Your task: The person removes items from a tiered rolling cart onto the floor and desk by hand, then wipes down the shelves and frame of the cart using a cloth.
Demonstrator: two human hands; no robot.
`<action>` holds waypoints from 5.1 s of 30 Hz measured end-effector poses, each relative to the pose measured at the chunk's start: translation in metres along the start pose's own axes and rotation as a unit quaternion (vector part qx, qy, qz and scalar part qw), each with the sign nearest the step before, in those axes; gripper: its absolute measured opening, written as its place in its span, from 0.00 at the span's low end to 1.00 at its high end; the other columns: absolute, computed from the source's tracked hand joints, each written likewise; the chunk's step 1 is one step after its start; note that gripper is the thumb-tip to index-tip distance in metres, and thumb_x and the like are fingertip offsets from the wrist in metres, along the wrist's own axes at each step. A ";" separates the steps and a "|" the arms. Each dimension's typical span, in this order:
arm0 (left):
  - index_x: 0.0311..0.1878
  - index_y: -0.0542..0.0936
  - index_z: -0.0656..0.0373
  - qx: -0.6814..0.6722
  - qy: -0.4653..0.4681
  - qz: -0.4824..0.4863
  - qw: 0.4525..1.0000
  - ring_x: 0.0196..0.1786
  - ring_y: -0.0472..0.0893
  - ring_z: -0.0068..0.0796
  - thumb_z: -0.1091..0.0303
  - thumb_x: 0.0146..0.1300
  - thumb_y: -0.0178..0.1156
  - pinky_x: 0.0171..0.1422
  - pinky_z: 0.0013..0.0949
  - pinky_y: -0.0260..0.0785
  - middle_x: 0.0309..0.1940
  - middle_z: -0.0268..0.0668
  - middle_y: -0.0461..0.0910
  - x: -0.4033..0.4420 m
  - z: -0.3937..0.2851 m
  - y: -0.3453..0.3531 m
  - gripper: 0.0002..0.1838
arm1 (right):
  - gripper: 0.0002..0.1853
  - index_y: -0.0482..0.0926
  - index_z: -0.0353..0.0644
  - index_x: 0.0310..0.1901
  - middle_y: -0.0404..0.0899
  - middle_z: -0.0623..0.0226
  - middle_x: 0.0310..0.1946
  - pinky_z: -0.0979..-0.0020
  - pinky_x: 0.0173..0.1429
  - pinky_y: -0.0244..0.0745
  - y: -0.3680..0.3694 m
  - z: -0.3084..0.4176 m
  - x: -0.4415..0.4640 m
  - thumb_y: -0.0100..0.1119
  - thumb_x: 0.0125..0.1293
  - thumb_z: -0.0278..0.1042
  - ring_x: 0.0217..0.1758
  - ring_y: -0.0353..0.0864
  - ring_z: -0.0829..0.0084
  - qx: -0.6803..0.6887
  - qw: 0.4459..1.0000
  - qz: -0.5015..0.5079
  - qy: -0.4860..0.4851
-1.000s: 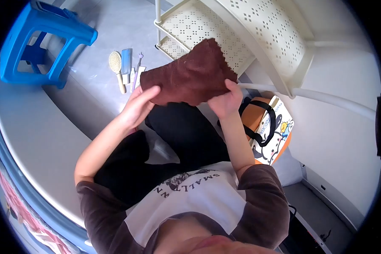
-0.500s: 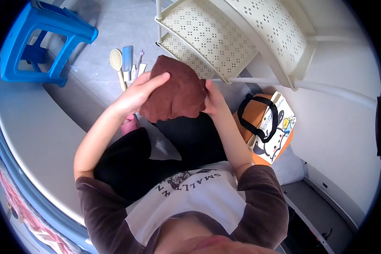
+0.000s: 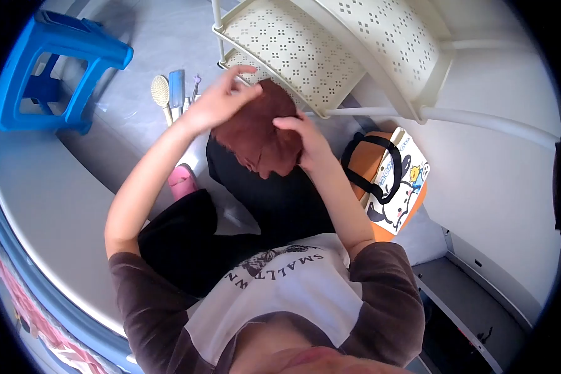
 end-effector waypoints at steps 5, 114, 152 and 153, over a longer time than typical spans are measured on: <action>0.52 0.69 0.56 0.277 0.280 -0.130 0.910 0.49 0.73 0.35 0.56 0.57 0.55 0.54 0.37 0.63 0.44 0.41 0.74 0.026 -0.017 -0.025 0.22 | 0.21 0.68 0.40 0.50 0.72 0.64 0.42 0.69 0.50 0.68 -0.002 0.121 -0.009 0.55 0.51 0.24 0.45 0.73 0.67 -0.405 0.765 -0.199 -0.460; 0.59 0.61 0.59 -0.628 0.018 0.147 0.764 0.57 0.66 0.29 0.45 0.62 0.42 0.61 0.32 0.56 0.55 0.38 0.67 -0.033 -0.004 0.007 0.31 | 0.23 0.64 0.37 0.54 0.69 0.60 0.51 0.63 0.60 0.60 0.058 0.025 0.030 0.49 0.57 0.37 0.56 0.66 0.64 0.062 0.995 0.010 -0.076; 0.56 0.66 0.55 -0.286 -0.007 -0.280 0.916 0.51 0.71 0.27 0.90 0.43 0.48 0.52 0.25 0.64 0.48 0.37 0.70 -0.200 0.055 0.079 0.33 | 0.16 0.69 0.37 0.45 0.73 0.65 0.42 0.77 0.48 0.69 -0.010 -0.053 -0.048 0.53 0.52 0.16 0.44 0.74 0.77 -0.378 0.884 0.269 0.062; 0.55 0.67 0.56 -0.207 -0.009 -0.303 0.930 0.50 0.72 0.27 0.88 0.44 0.50 0.51 0.25 0.65 0.47 0.38 0.70 -0.200 0.054 0.073 0.30 | 0.14 0.70 0.35 0.44 0.74 0.66 0.40 0.77 0.47 0.69 -0.005 -0.049 -0.044 0.54 0.53 0.17 0.42 0.75 0.77 -0.363 0.889 0.270 0.065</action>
Point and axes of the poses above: each hand's wrist, its own x-axis towards the middle knuckle, its own y-axis out of the palm, z = x × y, the point moved 10 cm from there along x, towards the middle knuckle
